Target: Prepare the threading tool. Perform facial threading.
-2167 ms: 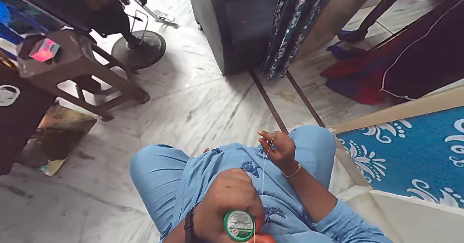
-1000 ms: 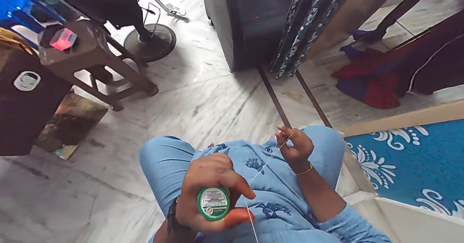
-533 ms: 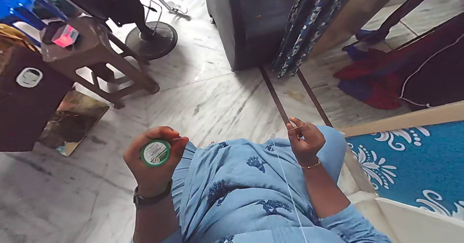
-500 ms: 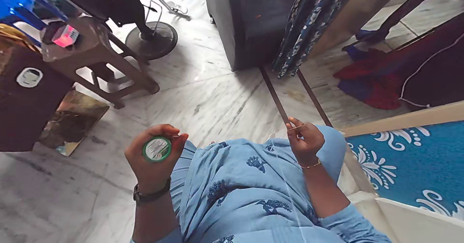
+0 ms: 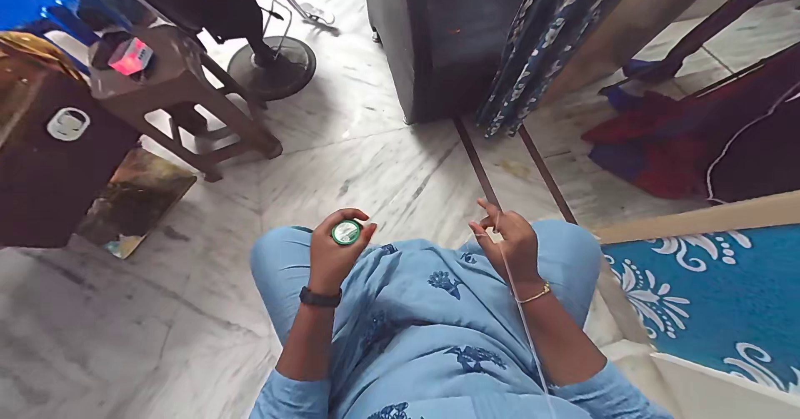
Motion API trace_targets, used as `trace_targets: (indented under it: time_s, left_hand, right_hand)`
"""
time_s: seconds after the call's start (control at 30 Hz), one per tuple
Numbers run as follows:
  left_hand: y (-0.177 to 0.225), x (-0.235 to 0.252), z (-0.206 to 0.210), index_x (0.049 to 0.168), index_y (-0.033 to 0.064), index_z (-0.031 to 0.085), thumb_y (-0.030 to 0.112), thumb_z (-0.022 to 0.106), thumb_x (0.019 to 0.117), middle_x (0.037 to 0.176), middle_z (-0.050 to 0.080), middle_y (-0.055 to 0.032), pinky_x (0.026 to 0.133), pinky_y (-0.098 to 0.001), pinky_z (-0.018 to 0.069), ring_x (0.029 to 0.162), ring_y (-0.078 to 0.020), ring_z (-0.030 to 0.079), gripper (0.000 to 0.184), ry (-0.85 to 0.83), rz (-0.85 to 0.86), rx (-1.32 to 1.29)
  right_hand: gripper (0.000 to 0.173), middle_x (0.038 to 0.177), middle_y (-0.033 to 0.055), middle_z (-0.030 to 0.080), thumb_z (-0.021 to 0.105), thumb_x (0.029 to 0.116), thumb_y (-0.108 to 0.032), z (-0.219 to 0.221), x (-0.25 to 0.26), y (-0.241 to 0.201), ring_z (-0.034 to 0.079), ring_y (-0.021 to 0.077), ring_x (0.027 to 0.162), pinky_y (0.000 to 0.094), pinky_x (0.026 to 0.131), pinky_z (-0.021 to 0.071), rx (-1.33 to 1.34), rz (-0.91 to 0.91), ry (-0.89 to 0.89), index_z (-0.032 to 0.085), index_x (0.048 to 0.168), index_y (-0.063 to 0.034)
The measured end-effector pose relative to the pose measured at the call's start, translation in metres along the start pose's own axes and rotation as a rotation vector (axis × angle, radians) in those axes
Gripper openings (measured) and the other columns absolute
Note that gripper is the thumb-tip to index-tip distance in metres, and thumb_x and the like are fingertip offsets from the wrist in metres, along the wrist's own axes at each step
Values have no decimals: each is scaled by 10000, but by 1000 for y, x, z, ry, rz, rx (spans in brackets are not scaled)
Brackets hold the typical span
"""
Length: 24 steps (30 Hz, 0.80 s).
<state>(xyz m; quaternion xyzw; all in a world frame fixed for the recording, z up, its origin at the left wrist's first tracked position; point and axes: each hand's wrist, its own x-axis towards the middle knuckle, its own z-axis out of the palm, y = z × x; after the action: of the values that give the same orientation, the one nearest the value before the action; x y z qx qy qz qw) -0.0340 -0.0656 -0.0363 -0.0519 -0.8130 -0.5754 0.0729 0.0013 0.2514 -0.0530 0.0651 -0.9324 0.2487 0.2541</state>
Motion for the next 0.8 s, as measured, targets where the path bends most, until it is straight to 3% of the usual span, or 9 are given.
trace_targets:
  time_s: [0.1,0.17,0.27,0.33,0.43,0.53,0.6,0.67,0.8]
  left_hand:
    - [27,-5,9,1044,79,696,299,806,881,854,696,90,717,-191,574,750,24,647,295,-194,199,-268]
    - [49,-6,18,1088,74,689,333,788,911,885,696,84,719,-157,549,767,53,621,329,-357,365,-364]
    - [86,-10,32,1117,-3,681,351,801,899,859,690,-22,698,-157,519,731,13,595,432,-623,525,-471]
    - [103,-15,42,1081,-6,713,413,793,888,815,703,-71,692,-235,526,698,-67,613,468,-699,606,-393]
    - [109,-18,50,980,34,745,379,804,881,796,718,-70,697,-311,548,711,-125,657,364,-599,655,-246]
    - [102,-14,35,914,22,686,217,800,881,818,706,-53,757,-237,571,797,-73,676,228,-328,599,-301]
    - [94,-9,15,967,106,653,220,759,935,849,687,49,762,-161,561,822,16,655,159,-163,565,-344]
    - [88,-9,-8,999,208,673,255,756,944,867,687,135,752,-147,566,819,46,656,110,-30,536,-328]
    - [76,-15,-43,1095,327,693,308,754,945,931,702,187,780,-178,574,850,23,674,163,104,518,-315]
  right_hand:
    - [511,868,68,741,623,971,-412,6,-4,-7,644,273,793,491,765,496,67,74,-26,680,1300,-26]
    - [565,1044,94,753,644,944,-446,17,-8,-13,653,347,962,559,826,487,26,36,-64,656,1337,-39]
    - [530,1360,120,666,695,906,-257,42,-15,-18,607,425,1180,604,894,458,-112,-120,-176,619,1407,-101]
    - [506,1424,134,609,648,920,-97,57,-19,-20,596,418,1203,602,923,452,-190,-233,-265,605,1421,-152]
    - [505,1435,81,600,573,936,-12,69,-20,-14,587,333,1196,521,951,423,-224,-370,-294,616,1392,-225]
    - [387,1297,110,698,556,939,10,58,-11,-8,648,389,1147,584,922,487,-60,-336,-210,729,1245,-152]
    - [303,1198,89,748,542,979,-56,43,-7,1,682,369,1095,552,891,521,-56,-293,-83,768,1166,-131]
    - [261,1146,82,763,547,1006,-112,18,-3,4,690,325,1063,496,892,519,-76,-268,65,768,1144,-123]
    - [225,1005,88,763,613,1030,-252,-34,3,-13,688,221,976,343,908,513,-54,-250,316,743,1132,-100]
